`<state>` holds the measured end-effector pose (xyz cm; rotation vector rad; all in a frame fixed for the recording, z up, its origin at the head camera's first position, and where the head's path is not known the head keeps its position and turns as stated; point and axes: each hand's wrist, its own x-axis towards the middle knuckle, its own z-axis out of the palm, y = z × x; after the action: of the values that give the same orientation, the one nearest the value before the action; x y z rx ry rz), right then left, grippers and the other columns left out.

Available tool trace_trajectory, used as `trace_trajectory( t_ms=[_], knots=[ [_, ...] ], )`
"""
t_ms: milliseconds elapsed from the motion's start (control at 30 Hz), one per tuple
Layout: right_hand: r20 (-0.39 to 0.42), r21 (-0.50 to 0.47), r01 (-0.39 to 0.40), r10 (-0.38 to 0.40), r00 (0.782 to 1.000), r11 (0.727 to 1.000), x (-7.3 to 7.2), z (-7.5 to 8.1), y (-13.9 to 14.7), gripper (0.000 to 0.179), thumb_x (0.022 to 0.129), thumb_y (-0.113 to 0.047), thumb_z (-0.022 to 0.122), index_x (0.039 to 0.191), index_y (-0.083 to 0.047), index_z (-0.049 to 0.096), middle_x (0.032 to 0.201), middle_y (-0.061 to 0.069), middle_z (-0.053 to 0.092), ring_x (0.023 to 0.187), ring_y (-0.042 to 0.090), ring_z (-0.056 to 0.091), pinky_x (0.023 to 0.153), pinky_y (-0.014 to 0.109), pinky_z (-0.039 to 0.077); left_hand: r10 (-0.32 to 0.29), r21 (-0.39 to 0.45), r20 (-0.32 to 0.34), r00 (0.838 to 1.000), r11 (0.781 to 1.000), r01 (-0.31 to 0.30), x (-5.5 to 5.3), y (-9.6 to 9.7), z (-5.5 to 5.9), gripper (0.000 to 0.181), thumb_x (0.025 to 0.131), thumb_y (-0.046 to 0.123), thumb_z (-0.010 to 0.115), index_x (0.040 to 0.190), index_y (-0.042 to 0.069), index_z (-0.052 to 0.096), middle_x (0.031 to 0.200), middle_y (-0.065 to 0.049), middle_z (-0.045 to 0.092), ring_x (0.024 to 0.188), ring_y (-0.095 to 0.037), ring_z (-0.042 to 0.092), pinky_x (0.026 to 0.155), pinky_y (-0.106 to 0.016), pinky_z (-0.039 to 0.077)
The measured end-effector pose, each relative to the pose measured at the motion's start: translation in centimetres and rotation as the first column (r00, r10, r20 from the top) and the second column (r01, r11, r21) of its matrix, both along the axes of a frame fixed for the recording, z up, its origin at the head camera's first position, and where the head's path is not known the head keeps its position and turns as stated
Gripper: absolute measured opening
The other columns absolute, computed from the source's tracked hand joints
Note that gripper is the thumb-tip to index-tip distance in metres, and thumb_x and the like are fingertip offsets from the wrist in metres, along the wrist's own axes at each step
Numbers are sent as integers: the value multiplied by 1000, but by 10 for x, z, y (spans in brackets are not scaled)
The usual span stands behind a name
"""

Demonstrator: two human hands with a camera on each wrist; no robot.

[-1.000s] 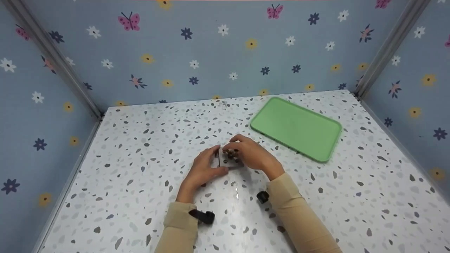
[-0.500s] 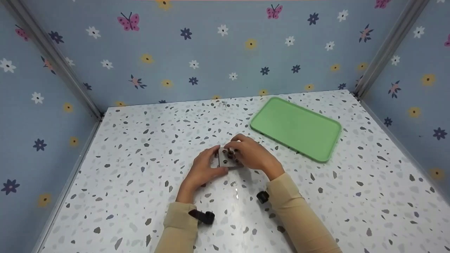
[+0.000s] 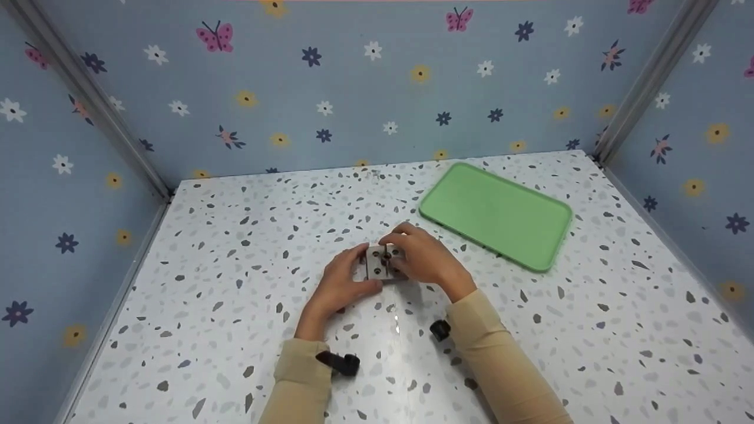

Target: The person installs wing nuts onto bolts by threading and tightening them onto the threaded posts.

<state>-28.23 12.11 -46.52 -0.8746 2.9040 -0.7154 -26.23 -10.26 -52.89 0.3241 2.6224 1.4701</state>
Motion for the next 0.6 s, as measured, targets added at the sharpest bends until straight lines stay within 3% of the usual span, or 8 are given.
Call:
trace_trajectory(
  t_ms=[333, 600],
  knots=[
    [-27, -10, 39, -39, 999, 999, 0, -2, 1, 36, 99, -18, 76, 134, -12, 72, 130, 13, 64, 115, 30, 62, 102, 47, 54, -3, 9, -9, 1000, 1000, 3, 0, 2, 1, 93, 82, 28, 90, 162, 15, 44, 159, -9, 52, 138, -32, 49, 122, -55, 34],
    [-27, -18, 60, -60, 998, 998, 0, -3, -1, 38, 97, -23, 79, 132, -11, 71, 128, 13, 64, 112, 30, 62, 99, 49, 55, -6, 12, -8, 1000, 1000, 6, 1, 0, 1, 94, 82, 28, 91, 163, 16, 44, 161, -9, 50, 148, -34, 43, 127, -55, 28]
  ],
)
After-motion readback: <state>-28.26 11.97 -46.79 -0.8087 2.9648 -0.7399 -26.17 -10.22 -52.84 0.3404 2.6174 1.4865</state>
